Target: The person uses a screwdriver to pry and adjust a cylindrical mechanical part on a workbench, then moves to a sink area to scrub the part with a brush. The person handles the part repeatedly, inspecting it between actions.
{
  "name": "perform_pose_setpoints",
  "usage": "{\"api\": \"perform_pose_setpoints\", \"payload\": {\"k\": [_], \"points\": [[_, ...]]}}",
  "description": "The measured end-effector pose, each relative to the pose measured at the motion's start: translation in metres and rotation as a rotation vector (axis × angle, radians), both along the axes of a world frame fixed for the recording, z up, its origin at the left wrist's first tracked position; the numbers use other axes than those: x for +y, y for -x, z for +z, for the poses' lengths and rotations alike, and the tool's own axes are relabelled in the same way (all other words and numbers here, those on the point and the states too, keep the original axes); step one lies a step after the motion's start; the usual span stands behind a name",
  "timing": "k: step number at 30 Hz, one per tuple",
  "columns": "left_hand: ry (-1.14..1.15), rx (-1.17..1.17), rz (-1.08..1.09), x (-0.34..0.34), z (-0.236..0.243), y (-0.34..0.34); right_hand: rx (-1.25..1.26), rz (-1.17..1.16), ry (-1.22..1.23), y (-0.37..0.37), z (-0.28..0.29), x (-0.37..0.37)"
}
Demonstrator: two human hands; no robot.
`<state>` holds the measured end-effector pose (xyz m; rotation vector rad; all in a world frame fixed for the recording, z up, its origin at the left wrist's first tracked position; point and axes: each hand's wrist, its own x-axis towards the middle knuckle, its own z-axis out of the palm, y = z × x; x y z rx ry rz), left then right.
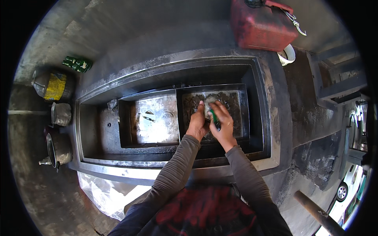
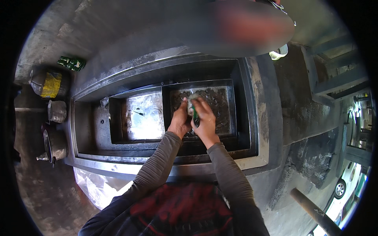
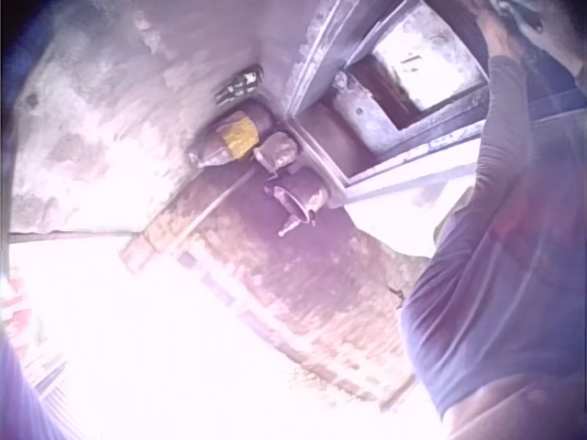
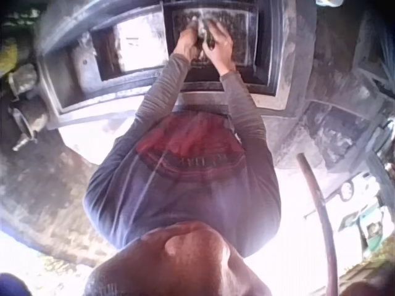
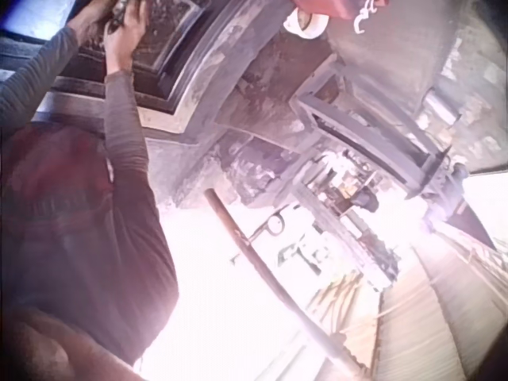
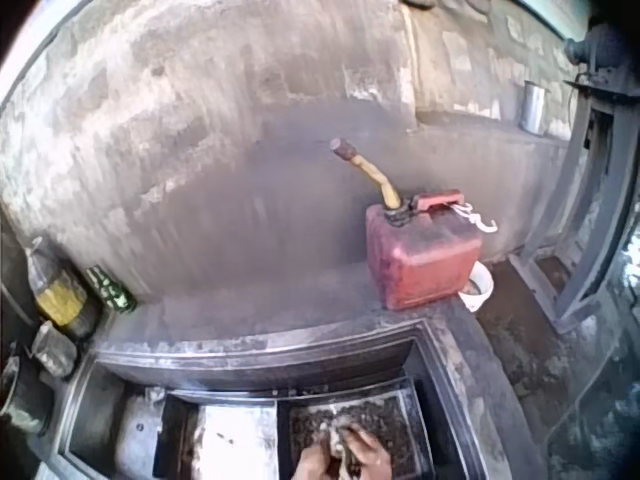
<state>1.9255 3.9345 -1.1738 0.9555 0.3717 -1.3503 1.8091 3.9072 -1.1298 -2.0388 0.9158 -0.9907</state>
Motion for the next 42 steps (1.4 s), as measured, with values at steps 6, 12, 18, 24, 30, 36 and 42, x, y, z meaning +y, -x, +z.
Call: {"api": "perform_pose_setpoints", "payload": {"k": [6,12,18,24,30,36,42], "points": [[0.007,-0.008,-0.049,0.009,-0.003,0.001,-0.055,0.064,-0.045,0.012,-0.011,0.006],[0.058,0.026,-0.078,0.007,-0.015,0.001,-0.031,0.074,-0.097,0.012,-0.007,0.005],[0.069,-0.017,-0.137,0.013,-0.045,-0.003,0.012,0.112,-0.067,0.022,-0.008,0.007],[0.019,0.01,-0.171,0.001,-0.025,0.0,-0.058,0.096,-0.071,0.031,-0.01,0.009],[-0.064,-0.056,-0.14,-0.001,-0.015,-0.003,-0.051,0.116,-0.148,0.03,-0.002,0.022],[0.025,-0.138,-0.064,0.0,-0.016,0.001,-0.058,0.04,-0.046,0.013,0.004,0.017],[0.016,-0.216,-0.048,0.004,-0.014,0.003,-0.068,-0.07,-0.114,-0.002,0.004,0.012]]}}
